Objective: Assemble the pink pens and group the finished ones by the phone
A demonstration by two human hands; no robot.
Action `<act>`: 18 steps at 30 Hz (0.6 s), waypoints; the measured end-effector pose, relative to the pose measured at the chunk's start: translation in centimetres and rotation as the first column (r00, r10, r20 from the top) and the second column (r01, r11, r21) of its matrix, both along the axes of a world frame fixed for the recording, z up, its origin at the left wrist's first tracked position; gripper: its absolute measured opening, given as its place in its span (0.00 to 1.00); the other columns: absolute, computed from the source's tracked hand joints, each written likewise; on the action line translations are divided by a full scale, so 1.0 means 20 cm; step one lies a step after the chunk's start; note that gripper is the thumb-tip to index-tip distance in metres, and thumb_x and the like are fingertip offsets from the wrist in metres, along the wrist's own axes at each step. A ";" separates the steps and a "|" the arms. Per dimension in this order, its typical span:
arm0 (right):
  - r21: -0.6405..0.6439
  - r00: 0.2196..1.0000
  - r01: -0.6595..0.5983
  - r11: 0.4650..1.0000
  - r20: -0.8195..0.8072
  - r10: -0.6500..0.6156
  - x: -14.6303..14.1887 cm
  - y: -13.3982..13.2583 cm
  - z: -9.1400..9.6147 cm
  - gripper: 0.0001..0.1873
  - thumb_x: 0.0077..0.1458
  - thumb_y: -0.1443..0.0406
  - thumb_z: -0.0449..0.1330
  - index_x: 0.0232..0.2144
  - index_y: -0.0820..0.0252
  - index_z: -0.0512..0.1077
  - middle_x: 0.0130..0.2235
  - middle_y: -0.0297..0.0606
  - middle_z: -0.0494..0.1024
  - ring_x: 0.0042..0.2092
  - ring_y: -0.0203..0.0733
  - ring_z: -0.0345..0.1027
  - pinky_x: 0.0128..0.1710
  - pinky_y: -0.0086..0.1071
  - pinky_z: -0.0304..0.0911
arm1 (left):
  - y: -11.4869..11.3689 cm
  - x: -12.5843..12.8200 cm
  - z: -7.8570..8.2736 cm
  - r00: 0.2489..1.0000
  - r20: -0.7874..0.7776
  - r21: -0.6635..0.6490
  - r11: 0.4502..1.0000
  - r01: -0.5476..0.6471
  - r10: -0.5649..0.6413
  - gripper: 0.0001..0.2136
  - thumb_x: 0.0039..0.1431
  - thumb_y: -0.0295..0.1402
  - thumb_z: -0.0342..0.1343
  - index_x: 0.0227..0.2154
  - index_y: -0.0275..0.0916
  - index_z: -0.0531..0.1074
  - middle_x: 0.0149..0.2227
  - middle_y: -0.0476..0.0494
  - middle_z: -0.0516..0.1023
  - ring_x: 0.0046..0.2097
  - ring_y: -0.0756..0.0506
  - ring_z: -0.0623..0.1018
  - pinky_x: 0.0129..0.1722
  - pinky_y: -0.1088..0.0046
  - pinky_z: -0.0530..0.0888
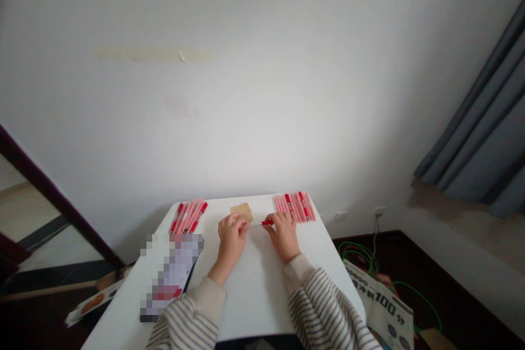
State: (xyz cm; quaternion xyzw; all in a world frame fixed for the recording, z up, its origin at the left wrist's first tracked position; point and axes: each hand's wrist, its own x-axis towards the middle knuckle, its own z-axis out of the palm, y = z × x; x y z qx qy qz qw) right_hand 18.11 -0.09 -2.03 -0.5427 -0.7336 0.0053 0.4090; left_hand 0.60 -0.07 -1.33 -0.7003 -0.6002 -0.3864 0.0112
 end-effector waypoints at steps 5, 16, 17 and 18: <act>-0.026 1.000 0.021 0.999 0.014 -0.021 0.00 0.00 0.00 0.13 0.63 0.55 0.52 0.34 0.52 0.74 0.37 0.36 0.77 0.45 0.45 0.63 0.54 0.43 0.48 | 0.00 0.00 0.01 0.999 -0.002 0.014 0.999 0.035 -0.035 0.05 0.57 0.32 0.54 0.33 0.44 0.75 0.46 0.45 0.73 0.50 0.43 0.69 0.55 0.57 0.61; 0.011 0.999 -0.017 1.000 -0.045 0.018 0.00 0.00 0.01 0.11 0.60 0.55 0.56 0.35 0.53 0.74 0.37 0.36 0.77 0.45 0.45 0.63 0.52 0.41 0.50 | 0.02 0.00 -0.01 1.000 -0.020 0.013 1.000 0.007 -0.007 0.07 0.59 0.35 0.53 0.33 0.42 0.75 0.46 0.44 0.74 0.49 0.43 0.69 0.54 0.56 0.62; 0.009 0.999 -0.014 1.000 -0.049 0.015 0.00 0.00 0.01 0.11 0.60 0.55 0.56 0.34 0.53 0.74 0.37 0.36 0.77 0.45 0.45 0.63 0.52 0.41 0.51 | 0.02 0.00 -0.01 1.000 -0.018 0.016 1.000 0.013 -0.013 0.06 0.59 0.35 0.54 0.32 0.42 0.75 0.46 0.44 0.74 0.50 0.43 0.69 0.54 0.56 0.62; 0.005 0.999 -0.010 1.000 -0.053 0.011 0.00 0.00 0.01 0.11 0.60 0.56 0.56 0.33 0.53 0.74 0.36 0.36 0.77 0.45 0.45 0.63 0.51 0.41 0.51 | 0.02 0.00 -0.01 1.000 -0.017 0.020 1.000 0.020 -0.020 0.06 0.58 0.34 0.54 0.31 0.42 0.75 0.46 0.44 0.74 0.50 0.43 0.69 0.55 0.56 0.62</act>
